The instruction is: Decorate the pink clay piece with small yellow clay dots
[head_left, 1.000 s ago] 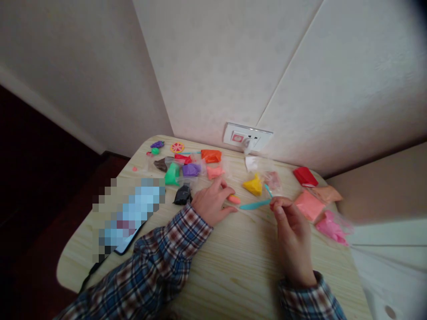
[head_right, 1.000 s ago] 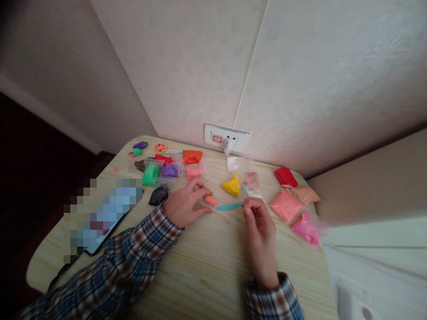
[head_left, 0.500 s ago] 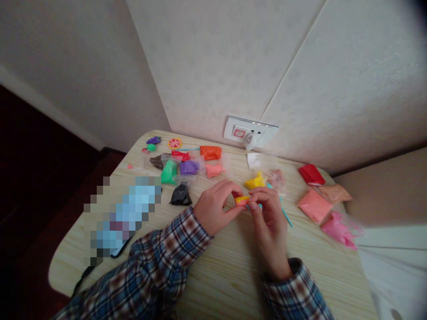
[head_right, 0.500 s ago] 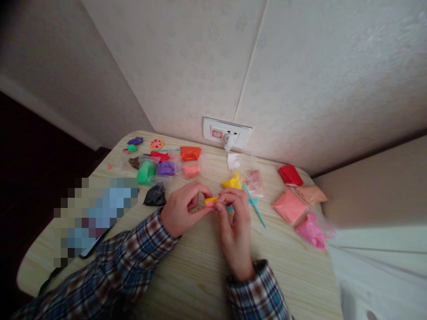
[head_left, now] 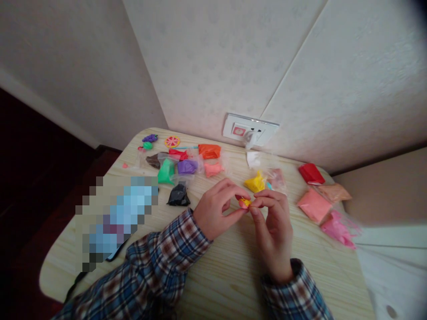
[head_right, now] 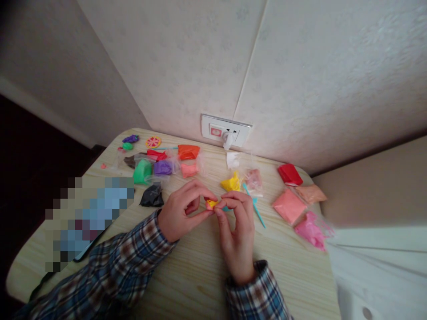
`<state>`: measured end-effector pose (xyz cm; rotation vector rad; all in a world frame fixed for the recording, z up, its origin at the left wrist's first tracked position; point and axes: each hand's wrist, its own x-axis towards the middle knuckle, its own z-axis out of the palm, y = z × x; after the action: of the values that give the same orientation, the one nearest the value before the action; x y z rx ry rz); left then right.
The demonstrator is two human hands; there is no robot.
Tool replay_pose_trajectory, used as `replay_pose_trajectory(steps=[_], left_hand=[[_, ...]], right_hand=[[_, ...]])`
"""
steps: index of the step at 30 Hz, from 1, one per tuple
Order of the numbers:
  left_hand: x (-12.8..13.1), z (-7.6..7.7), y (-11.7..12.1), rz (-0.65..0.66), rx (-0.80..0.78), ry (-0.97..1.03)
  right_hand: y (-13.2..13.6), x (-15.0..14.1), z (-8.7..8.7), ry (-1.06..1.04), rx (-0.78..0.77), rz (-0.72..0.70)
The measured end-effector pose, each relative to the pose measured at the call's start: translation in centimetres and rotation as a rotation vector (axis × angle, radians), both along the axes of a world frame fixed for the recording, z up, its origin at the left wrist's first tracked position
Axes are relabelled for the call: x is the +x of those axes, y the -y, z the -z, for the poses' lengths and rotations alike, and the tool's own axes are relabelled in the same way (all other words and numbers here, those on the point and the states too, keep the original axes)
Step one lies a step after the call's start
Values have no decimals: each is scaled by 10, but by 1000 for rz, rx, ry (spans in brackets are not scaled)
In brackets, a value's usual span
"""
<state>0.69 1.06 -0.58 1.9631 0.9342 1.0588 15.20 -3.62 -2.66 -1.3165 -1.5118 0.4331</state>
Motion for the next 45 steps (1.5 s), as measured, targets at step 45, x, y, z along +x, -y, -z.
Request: replay_pose_trajectory(steps=[45], left_hand=[[-6, 7, -11, -120, -40, 34]], right_hand=[[6, 63, -4, 141, -149, -57]])
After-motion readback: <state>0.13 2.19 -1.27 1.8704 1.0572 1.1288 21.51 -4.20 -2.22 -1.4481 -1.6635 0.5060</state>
